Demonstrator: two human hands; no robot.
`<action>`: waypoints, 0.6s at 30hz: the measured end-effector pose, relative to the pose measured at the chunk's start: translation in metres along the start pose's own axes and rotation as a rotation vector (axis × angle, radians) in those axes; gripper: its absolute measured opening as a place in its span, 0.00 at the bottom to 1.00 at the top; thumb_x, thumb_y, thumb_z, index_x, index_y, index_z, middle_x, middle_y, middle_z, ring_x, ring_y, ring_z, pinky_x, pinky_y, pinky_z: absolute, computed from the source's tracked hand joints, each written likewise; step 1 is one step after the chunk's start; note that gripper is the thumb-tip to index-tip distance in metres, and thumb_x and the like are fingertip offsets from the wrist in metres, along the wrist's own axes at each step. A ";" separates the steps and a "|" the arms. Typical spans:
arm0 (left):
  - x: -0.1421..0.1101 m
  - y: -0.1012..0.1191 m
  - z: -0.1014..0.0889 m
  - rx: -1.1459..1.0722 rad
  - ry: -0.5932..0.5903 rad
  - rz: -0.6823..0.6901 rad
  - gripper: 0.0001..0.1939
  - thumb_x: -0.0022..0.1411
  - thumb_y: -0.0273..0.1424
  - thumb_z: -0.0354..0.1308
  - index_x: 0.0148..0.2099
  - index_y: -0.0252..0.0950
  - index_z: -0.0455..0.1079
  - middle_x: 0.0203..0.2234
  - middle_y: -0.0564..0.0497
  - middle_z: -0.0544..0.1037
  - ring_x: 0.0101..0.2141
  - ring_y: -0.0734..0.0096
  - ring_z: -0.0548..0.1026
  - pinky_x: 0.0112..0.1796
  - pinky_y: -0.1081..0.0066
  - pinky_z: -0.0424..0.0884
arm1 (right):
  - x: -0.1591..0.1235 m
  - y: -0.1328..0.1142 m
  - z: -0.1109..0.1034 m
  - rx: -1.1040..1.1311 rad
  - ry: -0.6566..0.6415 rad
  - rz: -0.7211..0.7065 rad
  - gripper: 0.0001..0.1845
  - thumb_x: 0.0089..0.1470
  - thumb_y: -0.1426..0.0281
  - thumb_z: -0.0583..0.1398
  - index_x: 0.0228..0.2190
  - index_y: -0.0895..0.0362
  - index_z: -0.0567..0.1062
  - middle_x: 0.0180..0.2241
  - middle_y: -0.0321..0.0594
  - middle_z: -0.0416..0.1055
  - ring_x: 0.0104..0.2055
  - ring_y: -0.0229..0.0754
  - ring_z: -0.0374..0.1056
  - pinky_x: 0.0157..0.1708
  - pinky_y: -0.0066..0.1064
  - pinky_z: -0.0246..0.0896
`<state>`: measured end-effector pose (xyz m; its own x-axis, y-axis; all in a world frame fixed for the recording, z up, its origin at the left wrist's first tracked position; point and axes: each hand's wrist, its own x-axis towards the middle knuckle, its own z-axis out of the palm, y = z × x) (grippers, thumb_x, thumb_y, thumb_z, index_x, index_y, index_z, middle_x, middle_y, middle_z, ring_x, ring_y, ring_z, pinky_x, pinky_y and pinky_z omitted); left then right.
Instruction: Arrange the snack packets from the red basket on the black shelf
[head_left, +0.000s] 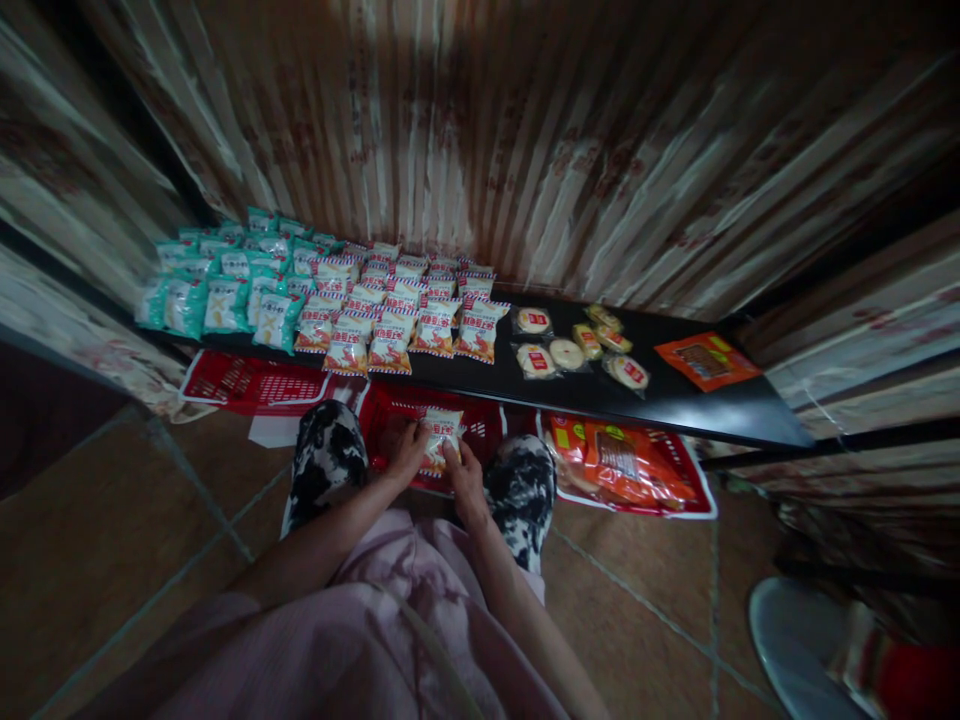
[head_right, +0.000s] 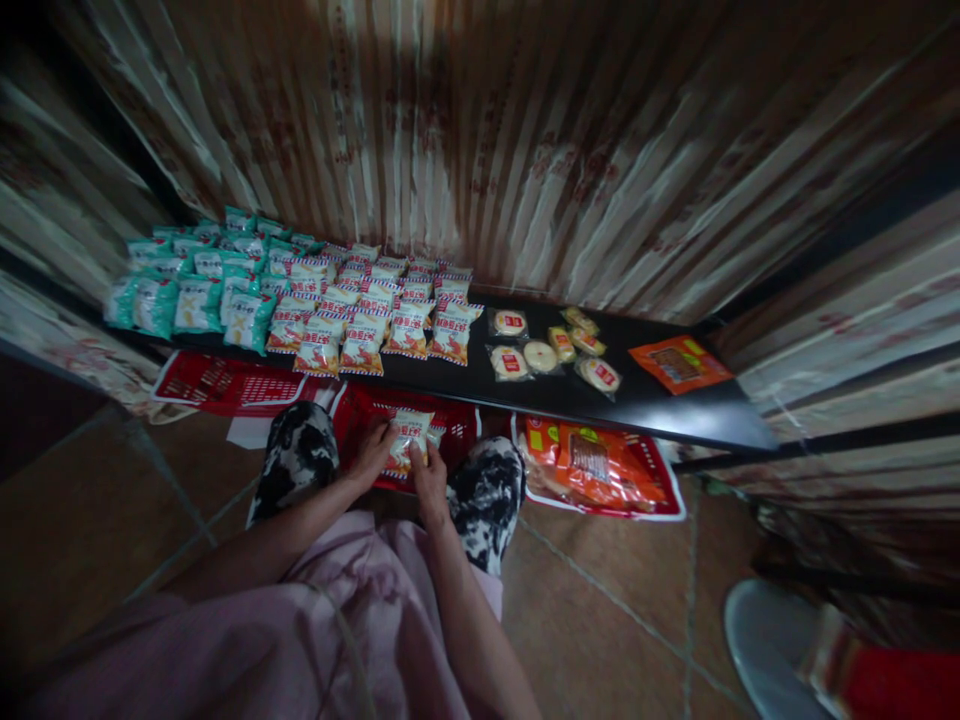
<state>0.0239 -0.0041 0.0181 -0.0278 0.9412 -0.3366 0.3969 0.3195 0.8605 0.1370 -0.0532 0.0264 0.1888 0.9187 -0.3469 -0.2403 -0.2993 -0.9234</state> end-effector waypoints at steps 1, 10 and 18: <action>-0.002 0.000 0.000 -0.013 -0.004 0.009 0.19 0.65 0.42 0.47 0.46 0.34 0.71 0.40 0.42 0.78 0.43 0.61 0.75 0.45 0.66 0.67 | 0.002 0.001 -0.001 -0.007 0.007 -0.009 0.31 0.47 0.50 0.60 0.47 0.58 0.72 0.39 0.43 0.77 0.40 0.47 0.73 0.39 0.34 0.68; -0.008 -0.011 0.008 -0.315 -0.061 0.016 0.25 0.60 0.32 0.54 0.59 0.35 0.60 0.52 0.45 0.73 0.49 0.64 0.73 0.48 0.68 0.70 | 0.011 0.009 -0.011 -0.083 0.036 -0.066 0.30 0.49 0.49 0.58 0.44 0.59 0.74 0.32 0.41 0.77 0.34 0.44 0.70 0.33 0.30 0.65; -0.011 -0.013 0.016 -0.174 0.019 0.024 0.24 0.64 0.32 0.47 0.62 0.34 0.57 0.55 0.43 0.70 0.54 0.64 0.69 0.53 0.67 0.66 | 0.006 -0.002 -0.011 -0.146 0.109 0.007 0.34 0.46 0.46 0.57 0.44 0.61 0.75 0.32 0.42 0.77 0.28 0.41 0.68 0.26 0.28 0.61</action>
<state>0.0332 -0.0207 0.0044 -0.0382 0.9503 -0.3089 0.2332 0.3091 0.9220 0.1487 -0.0497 0.0241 0.2912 0.8854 -0.3623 -0.1029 -0.3475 -0.9320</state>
